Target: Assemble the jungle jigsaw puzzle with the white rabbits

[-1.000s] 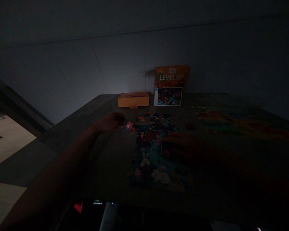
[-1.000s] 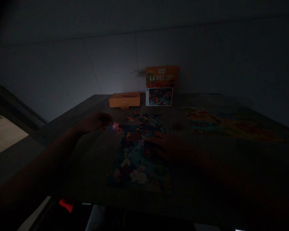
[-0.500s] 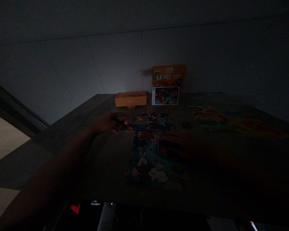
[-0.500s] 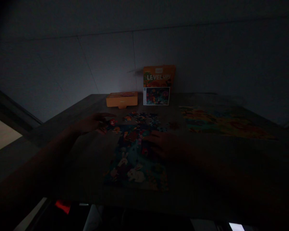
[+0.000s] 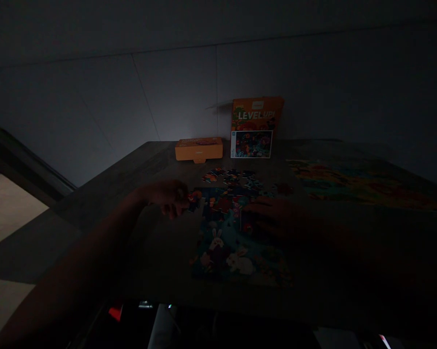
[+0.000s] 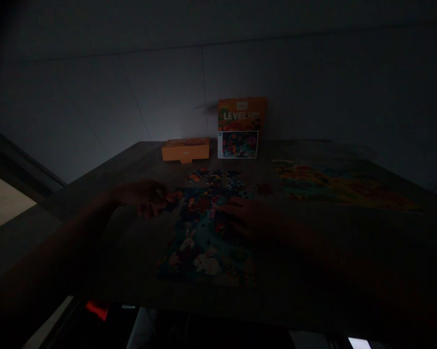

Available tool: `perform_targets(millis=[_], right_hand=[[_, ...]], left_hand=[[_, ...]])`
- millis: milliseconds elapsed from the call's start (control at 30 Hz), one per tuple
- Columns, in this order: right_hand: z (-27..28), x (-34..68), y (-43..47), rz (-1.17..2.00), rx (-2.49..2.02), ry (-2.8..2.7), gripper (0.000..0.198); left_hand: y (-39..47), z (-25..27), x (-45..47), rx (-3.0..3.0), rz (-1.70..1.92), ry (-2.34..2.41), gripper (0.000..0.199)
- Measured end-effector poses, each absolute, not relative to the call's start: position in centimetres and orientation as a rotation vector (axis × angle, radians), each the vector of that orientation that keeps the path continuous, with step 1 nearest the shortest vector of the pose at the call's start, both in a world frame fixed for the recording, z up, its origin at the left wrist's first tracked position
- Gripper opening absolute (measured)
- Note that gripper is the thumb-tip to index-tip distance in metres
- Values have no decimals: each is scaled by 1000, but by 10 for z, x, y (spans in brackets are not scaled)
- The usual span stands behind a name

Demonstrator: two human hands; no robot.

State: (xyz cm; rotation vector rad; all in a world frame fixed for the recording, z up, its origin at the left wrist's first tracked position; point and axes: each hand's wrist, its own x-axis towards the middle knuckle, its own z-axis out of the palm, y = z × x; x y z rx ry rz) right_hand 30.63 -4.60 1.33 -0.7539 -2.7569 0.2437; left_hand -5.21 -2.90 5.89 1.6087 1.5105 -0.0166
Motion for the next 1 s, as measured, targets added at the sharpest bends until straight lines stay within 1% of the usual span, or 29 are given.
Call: perform_targets(millis=[100,333,433,567,633,700,800,1000], right_hand=[[13,306,-46,250,-745,-2749,43],[14,307,-47,261,-761,-2754,43],[14,307,-46,265,-757,-2762,44],[16,306,-47,281,-783,-2774,43],[16,305,-47,279,-784,-2769,43],[17,306,-47,269,-779,-2765,43],[17,306,-47,274,-768,-2773,43],[19,305,-47,274,-800,-2790,43]], left_hand=[[-28,57,-53,1633,-99,1494,41],[-30,60,-53,1676,-256,1431,42],[-35,63,-50,1675,-295,1393,44],[-36,67,-50,1740,-373,1430,54],[-35,68,-52,1838,-345,1463,51],[-34,69,-53,1940,-215,1468,46],[-33,67,-53,1998,-81,1405,56],[-34,58,-51,1970,-135,1355,53]])
